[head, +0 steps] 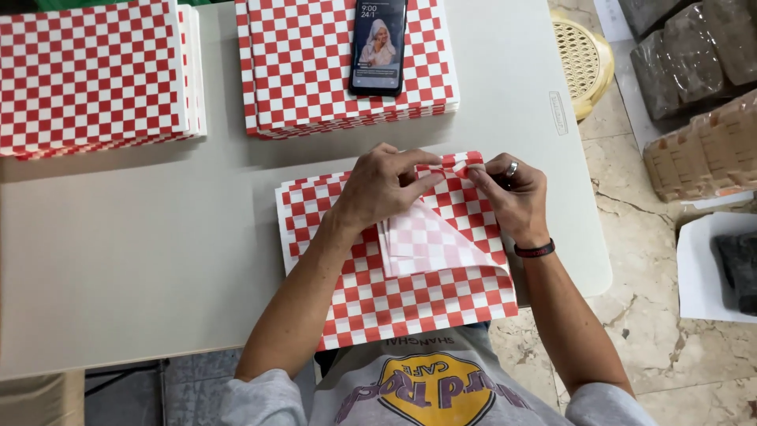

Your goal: Folding checkered paper sheets into triangular shapes for packaging or food service.

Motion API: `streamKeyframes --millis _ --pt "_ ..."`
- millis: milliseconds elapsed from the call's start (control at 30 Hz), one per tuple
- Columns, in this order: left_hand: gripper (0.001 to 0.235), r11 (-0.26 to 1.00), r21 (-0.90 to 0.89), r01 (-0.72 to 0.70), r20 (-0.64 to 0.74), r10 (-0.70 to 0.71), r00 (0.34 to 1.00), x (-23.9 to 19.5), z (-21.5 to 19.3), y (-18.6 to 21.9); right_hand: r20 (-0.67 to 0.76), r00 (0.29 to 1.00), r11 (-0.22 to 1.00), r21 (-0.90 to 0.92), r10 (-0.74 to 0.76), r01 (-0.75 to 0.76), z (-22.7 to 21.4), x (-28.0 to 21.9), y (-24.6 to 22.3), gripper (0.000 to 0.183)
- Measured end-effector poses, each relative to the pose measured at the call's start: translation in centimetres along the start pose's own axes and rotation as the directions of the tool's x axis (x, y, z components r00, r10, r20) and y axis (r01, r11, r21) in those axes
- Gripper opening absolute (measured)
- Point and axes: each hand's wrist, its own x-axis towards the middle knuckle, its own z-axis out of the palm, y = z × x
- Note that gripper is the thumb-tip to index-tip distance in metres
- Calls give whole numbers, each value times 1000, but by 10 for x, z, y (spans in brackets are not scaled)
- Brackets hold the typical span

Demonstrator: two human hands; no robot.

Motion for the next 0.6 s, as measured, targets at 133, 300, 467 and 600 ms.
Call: streamKeyframes --millis 133,300,467,600 --pt "23 999 41 4 5 -5 1000 -1 6 0 -5 1000 1000 2 -17 17 5 -3 -4 17" --pt "14 978 198 -71 -3 73 997 3 16 -14 0 1000 1000 -8 -20 20 0 -3 16 21" --pt "12 981 145 -128 72 119 990 1 3 -12 -6 1000 1000 4 30 -30 -7 -4 22 26" --pt "21 989 -151 6 148 17 989 -10 3 -19 0 1000 1000 6 3 -3 -3 -2 18 17"
